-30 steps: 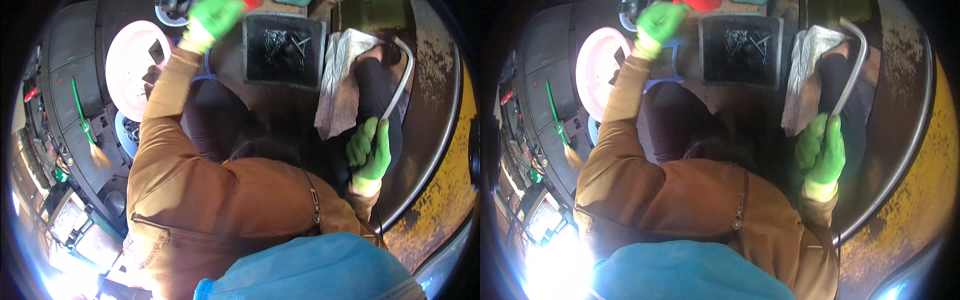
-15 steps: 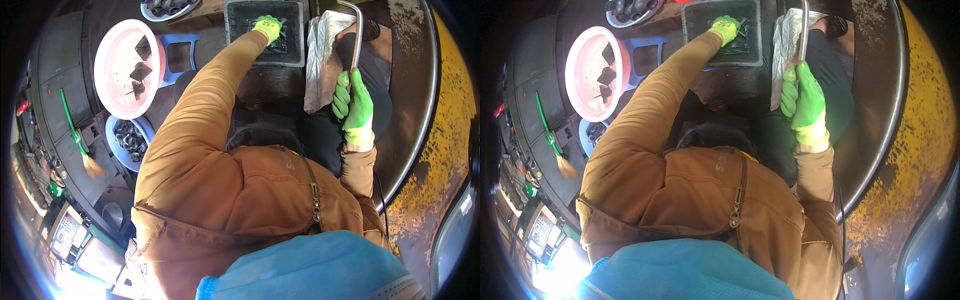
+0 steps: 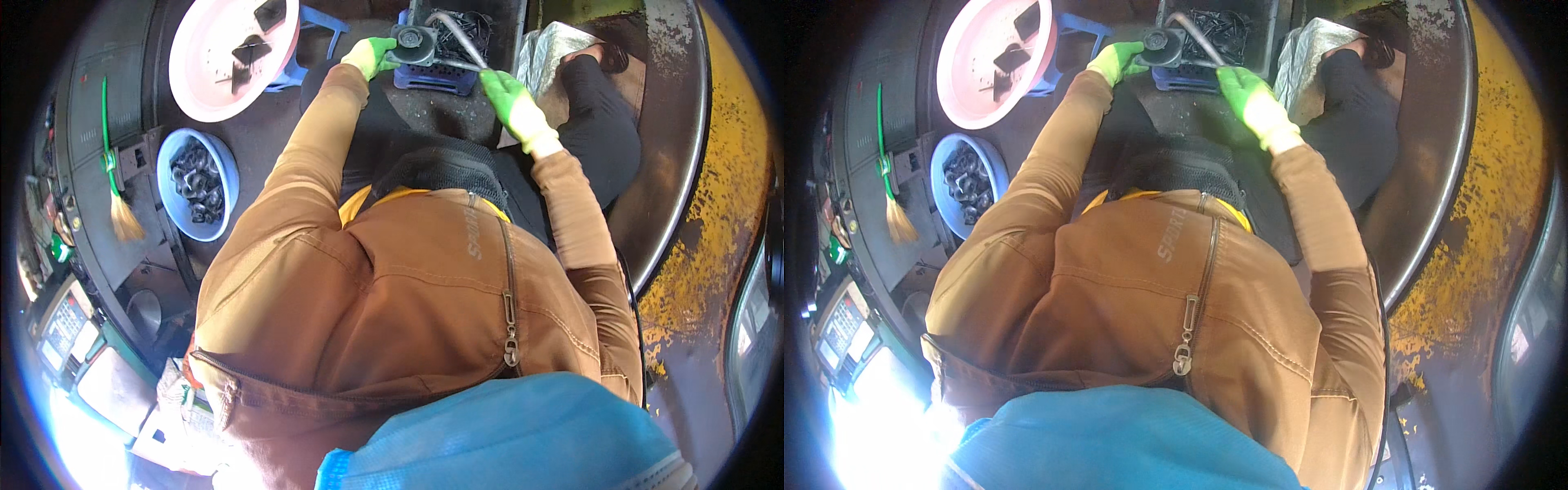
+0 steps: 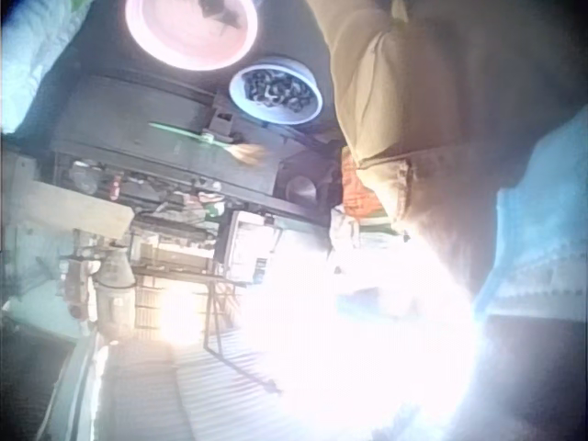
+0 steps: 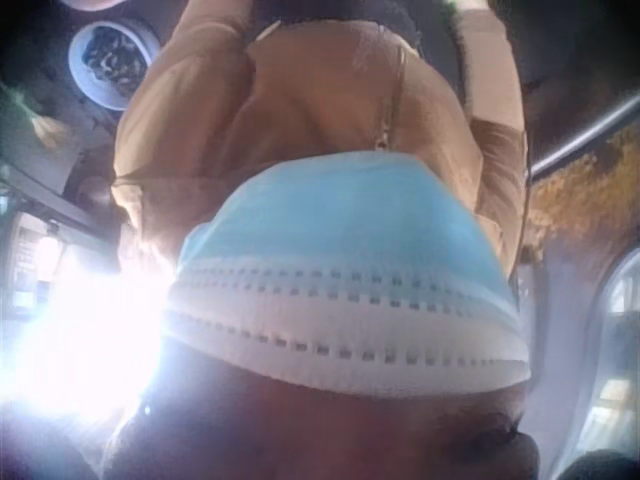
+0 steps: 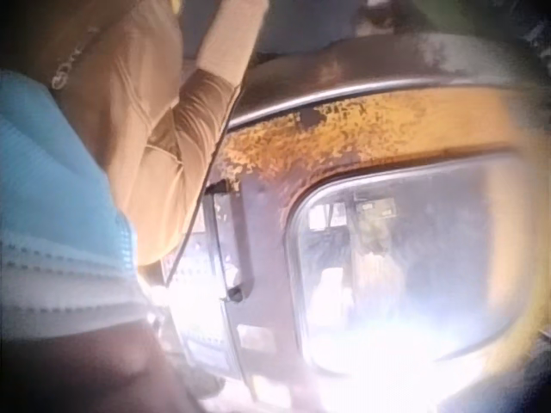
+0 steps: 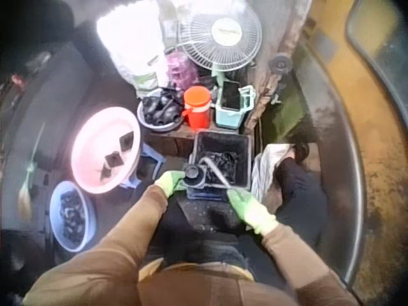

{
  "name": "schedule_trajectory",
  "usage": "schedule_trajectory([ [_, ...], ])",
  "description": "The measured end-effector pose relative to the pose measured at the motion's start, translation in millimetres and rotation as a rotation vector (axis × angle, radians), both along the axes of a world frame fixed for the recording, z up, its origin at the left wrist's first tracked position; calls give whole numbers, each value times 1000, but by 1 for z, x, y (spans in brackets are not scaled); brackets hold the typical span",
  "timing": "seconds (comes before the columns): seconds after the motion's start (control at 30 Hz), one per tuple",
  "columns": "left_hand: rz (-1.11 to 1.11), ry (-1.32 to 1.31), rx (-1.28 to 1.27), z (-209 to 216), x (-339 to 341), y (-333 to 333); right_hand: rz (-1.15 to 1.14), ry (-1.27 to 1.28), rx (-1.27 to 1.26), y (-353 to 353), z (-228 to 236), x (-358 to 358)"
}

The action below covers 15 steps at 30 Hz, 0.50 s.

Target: The person cleans black molded parts by hand and with a cloth, wiping each piece individually and placing them into a white bowl. They also use a metal tool to scrape residue from a black tray and transfer debris into a pink basin.

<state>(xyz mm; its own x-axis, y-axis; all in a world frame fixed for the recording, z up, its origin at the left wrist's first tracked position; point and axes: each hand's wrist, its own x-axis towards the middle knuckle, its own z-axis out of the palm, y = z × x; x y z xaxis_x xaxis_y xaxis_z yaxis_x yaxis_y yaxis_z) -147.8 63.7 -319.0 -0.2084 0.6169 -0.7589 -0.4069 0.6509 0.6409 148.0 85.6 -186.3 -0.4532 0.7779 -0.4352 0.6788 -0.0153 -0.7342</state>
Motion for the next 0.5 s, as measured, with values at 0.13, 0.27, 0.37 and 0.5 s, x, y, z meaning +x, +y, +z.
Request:
schedule_trajectory([
  [0.13,-472,457,-10,-22,-2,6,191,-304,209,-11,-28,-26],
  [0.27,-336,853,243,-24,5,6,206,-393,306,-18,-45,-33],
  [0.37,-484,998,597,-15,22,4,197,-373,325,-20,-51,-33],
  [0.5,-410,1122,558,-8,34,8,149,-311,386,-21,-51,-36],
])
